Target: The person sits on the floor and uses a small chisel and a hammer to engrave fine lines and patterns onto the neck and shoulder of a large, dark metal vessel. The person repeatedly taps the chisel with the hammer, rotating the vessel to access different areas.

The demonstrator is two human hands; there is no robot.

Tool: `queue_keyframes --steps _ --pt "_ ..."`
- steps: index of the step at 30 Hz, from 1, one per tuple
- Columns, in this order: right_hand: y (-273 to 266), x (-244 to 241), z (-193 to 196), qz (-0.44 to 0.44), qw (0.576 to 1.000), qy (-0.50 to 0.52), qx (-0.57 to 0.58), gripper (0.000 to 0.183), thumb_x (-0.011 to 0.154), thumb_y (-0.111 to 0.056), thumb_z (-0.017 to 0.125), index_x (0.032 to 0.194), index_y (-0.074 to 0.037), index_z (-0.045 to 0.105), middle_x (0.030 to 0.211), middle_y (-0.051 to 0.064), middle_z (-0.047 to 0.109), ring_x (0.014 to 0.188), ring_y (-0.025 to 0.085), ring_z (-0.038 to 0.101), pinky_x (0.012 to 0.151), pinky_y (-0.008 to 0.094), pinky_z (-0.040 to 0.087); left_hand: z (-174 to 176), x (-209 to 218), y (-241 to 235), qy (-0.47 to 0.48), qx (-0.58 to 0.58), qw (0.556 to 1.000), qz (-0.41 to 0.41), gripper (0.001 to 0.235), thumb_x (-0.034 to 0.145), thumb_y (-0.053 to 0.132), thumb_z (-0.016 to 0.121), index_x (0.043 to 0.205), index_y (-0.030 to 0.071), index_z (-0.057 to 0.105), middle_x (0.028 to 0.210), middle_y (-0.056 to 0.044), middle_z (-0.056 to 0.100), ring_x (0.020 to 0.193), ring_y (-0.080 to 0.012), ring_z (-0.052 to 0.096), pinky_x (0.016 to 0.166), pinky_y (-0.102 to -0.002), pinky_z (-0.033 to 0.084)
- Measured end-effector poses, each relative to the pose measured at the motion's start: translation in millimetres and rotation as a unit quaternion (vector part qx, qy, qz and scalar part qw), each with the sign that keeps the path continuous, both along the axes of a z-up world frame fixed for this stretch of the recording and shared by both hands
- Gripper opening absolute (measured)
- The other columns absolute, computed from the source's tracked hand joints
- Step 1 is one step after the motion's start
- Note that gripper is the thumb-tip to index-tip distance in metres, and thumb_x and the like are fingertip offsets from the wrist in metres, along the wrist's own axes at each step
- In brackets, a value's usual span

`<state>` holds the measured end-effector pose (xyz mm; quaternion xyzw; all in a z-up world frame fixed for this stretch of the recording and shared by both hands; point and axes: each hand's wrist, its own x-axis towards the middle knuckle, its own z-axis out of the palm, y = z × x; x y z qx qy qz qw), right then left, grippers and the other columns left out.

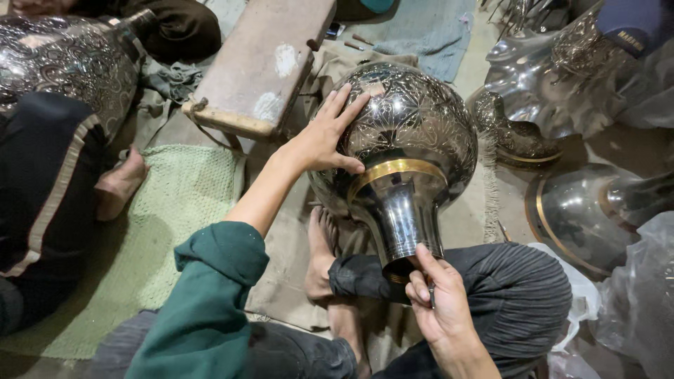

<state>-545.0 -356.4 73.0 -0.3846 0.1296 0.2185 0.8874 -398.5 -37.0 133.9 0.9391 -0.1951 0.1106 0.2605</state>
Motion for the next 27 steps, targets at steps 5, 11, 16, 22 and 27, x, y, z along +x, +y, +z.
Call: queue_keyframes --steps 5,11,16,22,27 --pt "2 -3 0 -0.009 0.999 0.011 -0.04 0.025 0.097 -0.019 0.065 0.079 -0.002 0.064 0.077 0.003 0.068 0.041 0.007 0.04 0.04 0.024 0.028 1 0 0 0.005 -0.001 1.0 -0.005 0.137 0.056 0.053 0.098 0.163 0.027 0.017 0.17 -0.025 0.006 0.155 -0.0502 0.009 0.124 -0.056 0.023" --pt "1 -2 -5 0.004 1.0 -0.018 -0.025 0.025 0.099 -0.019 0.067 0.08 -0.003 0.064 0.076 0.003 0.066 0.043 0.008 0.042 0.04 0.024 0.029 0 0 1 -0.002 0.004 1.0 -0.009 0.137 0.057 0.055 0.098 0.164 0.027 0.015 0.17 -0.025 0.005 0.155 -0.0507 0.008 0.123 -0.058 0.023" --pt "-4 -7 -1 0.03 0.997 -0.026 -0.06 0.026 0.105 -0.026 0.065 0.088 -0.007 0.06 0.066 0.004 0.055 0.043 0.012 0.043 0.039 0.027 0.031 2 4 -3 0.045 0.016 0.999 0.011 0.142 0.053 0.053 0.099 0.163 0.032 0.01 0.171 -0.021 0.0 0.156 -0.0488 0.004 0.12 -0.06 0.023" --pt "-12 -6 14 0.053 0.995 0.012 -0.088 0.041 0.095 -0.04 0.054 0.094 -0.002 0.068 0.081 0.006 0.077 0.039 0.009 0.04 0.04 0.026 0.033 9 6 -3 0.04 0.03 0.999 0.008 0.148 0.05 0.054 0.101 0.162 0.034 0.007 0.169 -0.02 -0.004 0.155 -0.0484 0.001 0.122 -0.062 0.021" --pt "-44 -7 -4 0.181 0.931 -0.144 -0.281 0.039 0.092 -0.031 0.068 0.077 0.005 0.074 0.066 0.009 0.073 0.044 0.01 0.05 0.042 0.026 0.035 9 -13 -16 0.069 0.037 0.996 0.035 0.142 0.052 0.053 0.099 0.162 0.036 0.009 0.173 -0.013 -0.004 0.159 -0.0439 -0.001 0.113 -0.075 0.024"
